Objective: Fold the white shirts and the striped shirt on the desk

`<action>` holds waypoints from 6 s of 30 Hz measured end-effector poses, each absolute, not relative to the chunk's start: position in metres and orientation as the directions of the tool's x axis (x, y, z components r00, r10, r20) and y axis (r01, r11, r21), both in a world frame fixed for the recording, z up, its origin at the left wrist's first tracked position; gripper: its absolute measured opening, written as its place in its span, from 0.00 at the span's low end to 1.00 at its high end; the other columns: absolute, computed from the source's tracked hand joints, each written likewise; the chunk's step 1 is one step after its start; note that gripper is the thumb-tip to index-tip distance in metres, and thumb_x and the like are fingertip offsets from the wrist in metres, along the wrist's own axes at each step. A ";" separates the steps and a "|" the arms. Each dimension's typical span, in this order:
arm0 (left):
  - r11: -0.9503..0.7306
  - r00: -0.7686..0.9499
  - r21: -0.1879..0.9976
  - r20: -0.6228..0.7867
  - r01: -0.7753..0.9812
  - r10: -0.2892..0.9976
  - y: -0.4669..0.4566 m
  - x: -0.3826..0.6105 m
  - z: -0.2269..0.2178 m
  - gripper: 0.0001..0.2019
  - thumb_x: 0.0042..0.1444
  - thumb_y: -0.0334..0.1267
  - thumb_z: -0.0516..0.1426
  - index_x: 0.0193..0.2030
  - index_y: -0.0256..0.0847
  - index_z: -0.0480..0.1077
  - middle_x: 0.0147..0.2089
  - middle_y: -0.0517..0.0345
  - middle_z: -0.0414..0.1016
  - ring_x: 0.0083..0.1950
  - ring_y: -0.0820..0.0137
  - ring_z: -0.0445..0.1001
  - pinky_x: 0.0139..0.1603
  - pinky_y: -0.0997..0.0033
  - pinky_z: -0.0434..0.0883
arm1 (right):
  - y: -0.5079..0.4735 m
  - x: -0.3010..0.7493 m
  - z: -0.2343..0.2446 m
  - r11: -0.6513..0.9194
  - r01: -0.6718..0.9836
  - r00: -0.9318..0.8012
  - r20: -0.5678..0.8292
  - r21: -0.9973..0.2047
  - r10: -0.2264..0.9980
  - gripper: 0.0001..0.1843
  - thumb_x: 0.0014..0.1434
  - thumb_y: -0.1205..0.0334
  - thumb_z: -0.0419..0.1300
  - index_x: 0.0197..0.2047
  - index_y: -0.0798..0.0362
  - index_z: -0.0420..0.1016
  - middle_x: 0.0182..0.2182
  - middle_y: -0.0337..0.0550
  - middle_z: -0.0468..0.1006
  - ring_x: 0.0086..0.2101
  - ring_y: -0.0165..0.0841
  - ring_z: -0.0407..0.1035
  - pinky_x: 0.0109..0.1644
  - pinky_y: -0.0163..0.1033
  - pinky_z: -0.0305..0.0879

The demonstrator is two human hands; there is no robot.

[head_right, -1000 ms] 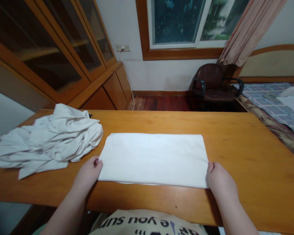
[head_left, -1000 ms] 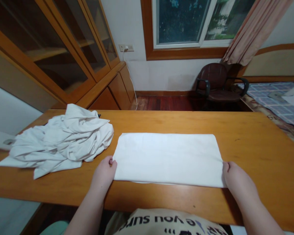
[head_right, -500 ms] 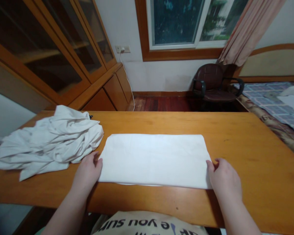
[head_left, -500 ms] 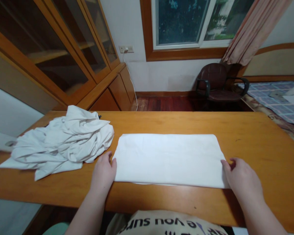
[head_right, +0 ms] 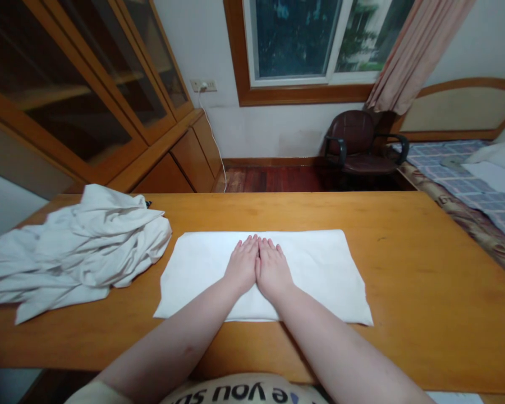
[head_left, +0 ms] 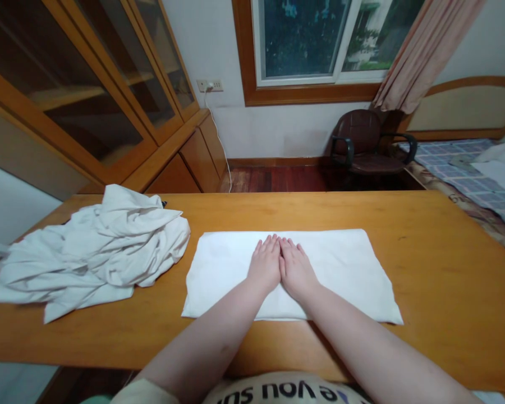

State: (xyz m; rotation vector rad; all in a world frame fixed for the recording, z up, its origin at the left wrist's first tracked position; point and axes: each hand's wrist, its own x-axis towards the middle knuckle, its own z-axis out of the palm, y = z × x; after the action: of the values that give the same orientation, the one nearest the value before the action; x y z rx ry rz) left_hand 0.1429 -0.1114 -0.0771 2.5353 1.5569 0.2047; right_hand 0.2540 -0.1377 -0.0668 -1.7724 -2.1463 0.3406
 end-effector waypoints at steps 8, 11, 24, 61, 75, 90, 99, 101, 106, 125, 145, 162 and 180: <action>-0.411 0.398 0.143 0.109 0.901 0.911 -0.106 0.122 -0.089 0.26 0.64 0.45 0.43 0.68 0.44 0.52 0.70 0.56 0.52 0.70 0.61 0.46 0.68 0.52 0.45 | -0.126 0.286 -0.087 0.151 0.961 -0.135 0.083 -0.232 0.987 0.32 0.65 0.47 0.42 0.66 0.57 0.55 0.65 0.50 0.55 0.64 0.43 0.46 0.65 0.52 0.41; -0.374 0.361 0.130 0.111 0.918 0.926 -0.100 0.112 -0.088 0.26 0.64 0.47 0.42 0.68 0.44 0.52 0.70 0.54 0.52 0.70 0.61 0.47 0.68 0.54 0.46 | -0.123 0.302 -0.090 0.123 0.974 -0.109 0.085 -0.192 0.990 0.33 0.65 0.46 0.42 0.67 0.56 0.54 0.65 0.51 0.54 0.64 0.43 0.46 0.65 0.51 0.43; -0.130 0.131 0.070 -0.002 0.989 0.991 -0.064 0.022 -0.091 0.30 0.64 0.51 0.41 0.68 0.37 0.51 0.70 0.46 0.49 0.70 0.56 0.46 0.67 0.53 0.48 | -0.122 0.373 -0.091 -0.087 0.994 0.089 0.026 -0.067 0.996 0.39 0.63 0.41 0.39 0.69 0.57 0.47 0.66 0.54 0.50 0.65 0.42 0.43 0.65 0.51 0.42; -0.268 0.267 0.005 0.033 0.964 0.963 -0.153 0.039 -0.089 0.27 0.63 0.43 0.45 0.68 0.39 0.50 0.70 0.53 0.50 0.69 0.59 0.50 0.66 0.52 0.53 | -0.191 0.318 -0.096 0.185 0.974 -0.178 0.064 -0.132 0.982 0.31 0.64 0.50 0.44 0.68 0.52 0.51 0.66 0.45 0.50 0.65 0.41 0.44 0.66 0.53 0.41; -0.112 0.112 0.000 -0.019 0.994 0.994 -0.162 -0.026 -0.088 0.27 0.64 0.43 0.42 0.68 0.38 0.51 0.70 0.51 0.48 0.70 0.56 0.46 0.65 0.48 0.54 | -0.211 0.414 -0.101 0.080 0.994 -0.086 0.084 0.069 0.993 0.34 0.64 0.45 0.40 0.66 0.55 0.55 0.65 0.47 0.55 0.64 0.40 0.48 0.65 0.51 0.45; -0.258 0.259 -0.018 0.049 0.966 0.965 -0.161 0.051 -0.054 0.26 0.61 0.39 0.47 0.66 0.34 0.56 0.69 0.48 0.51 0.71 0.56 0.45 0.67 0.50 0.51 | -0.205 0.346 -0.080 0.152 0.982 -0.129 0.189 -0.111 0.973 0.32 0.64 0.50 0.42 0.64 0.61 0.58 0.65 0.58 0.53 0.65 0.46 0.43 0.65 0.58 0.42; -0.461 0.456 0.126 0.069 0.878 0.887 -0.157 0.122 -0.094 0.27 0.64 0.41 0.42 0.70 0.41 0.46 0.71 0.56 0.46 0.71 0.63 0.44 0.68 0.53 0.48 | -0.173 0.281 -0.088 0.299 0.926 -0.295 0.051 -0.230 0.954 0.29 0.65 0.58 0.43 0.68 0.53 0.50 0.66 0.44 0.52 0.64 0.38 0.46 0.66 0.53 0.42; -0.464 0.459 0.117 0.072 0.878 0.886 -0.152 0.114 -0.093 0.29 0.64 0.45 0.43 0.70 0.43 0.45 0.71 0.56 0.45 0.71 0.62 0.43 0.68 0.52 0.48 | -0.169 0.294 -0.089 0.270 0.942 -0.264 0.055 -0.198 0.963 0.29 0.66 0.55 0.42 0.68 0.51 0.51 0.66 0.43 0.51 0.65 0.39 0.45 0.66 0.53 0.41; -0.376 0.373 0.081 0.054 0.923 0.926 -0.138 0.086 -0.093 0.31 0.63 0.53 0.43 0.70 0.46 0.44 0.72 0.56 0.43 0.71 0.60 0.43 0.67 0.51 0.48 | -0.153 0.342 -0.091 0.095 0.989 -0.090 0.053 -0.110 0.995 0.29 0.66 0.52 0.40 0.68 0.52 0.51 0.66 0.45 0.52 0.64 0.39 0.46 0.65 0.52 0.44; 0.027 -0.005 -0.107 0.201 0.994 0.980 -0.130 0.035 -0.081 0.31 0.61 0.45 0.46 0.67 0.26 0.52 0.70 0.39 0.45 0.71 0.50 0.38 0.67 0.44 0.40 | -0.146 0.372 -0.082 -0.300 0.952 0.305 0.123 -0.057 0.944 0.33 0.65 0.52 0.38 0.63 0.66 0.60 0.62 0.65 0.57 0.64 0.57 0.41 0.60 0.67 0.38; -0.162 0.160 0.063 0.028 0.985 0.987 -0.065 0.032 -0.091 0.27 0.65 0.44 0.39 0.69 0.37 0.49 0.70 0.50 0.50 0.70 0.60 0.47 0.67 0.51 0.49 | -0.101 0.371 -0.093 0.039 0.994 -0.036 0.027 -0.098 0.999 0.32 0.66 0.46 0.37 0.68 0.50 0.50 0.66 0.44 0.52 0.65 0.40 0.45 0.65 0.53 0.44; -0.518 0.515 0.030 0.072 0.855 0.854 -0.135 0.037 -0.083 0.26 0.59 0.30 0.48 0.64 0.50 0.58 0.71 0.54 0.45 0.72 0.59 0.40 0.68 0.46 0.40 | -0.037 0.377 -0.076 0.196 0.979 -0.187 0.151 -0.051 0.971 0.31 0.62 0.51 0.49 0.64 0.59 0.59 0.65 0.56 0.53 0.64 0.47 0.45 0.64 0.56 0.41; -0.242 0.305 0.489 -0.051 0.838 0.951 -0.179 0.063 -0.054 0.20 0.62 0.38 0.47 0.60 0.40 0.64 0.64 0.47 0.62 0.67 0.59 0.56 0.65 0.50 0.55 | -0.112 0.274 -0.080 0.484 0.845 -0.487 0.048 -0.228 0.872 0.35 0.61 0.43 0.47 0.68 0.49 0.51 0.67 0.49 0.48 0.65 0.46 0.41 0.64 0.61 0.33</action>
State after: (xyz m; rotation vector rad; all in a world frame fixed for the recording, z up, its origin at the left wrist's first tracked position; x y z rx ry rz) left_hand 0.0633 -0.1793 -0.0536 2.1517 1.5918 0.3580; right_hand 0.2741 -0.1121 -0.0795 -1.4978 -2.5682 0.2601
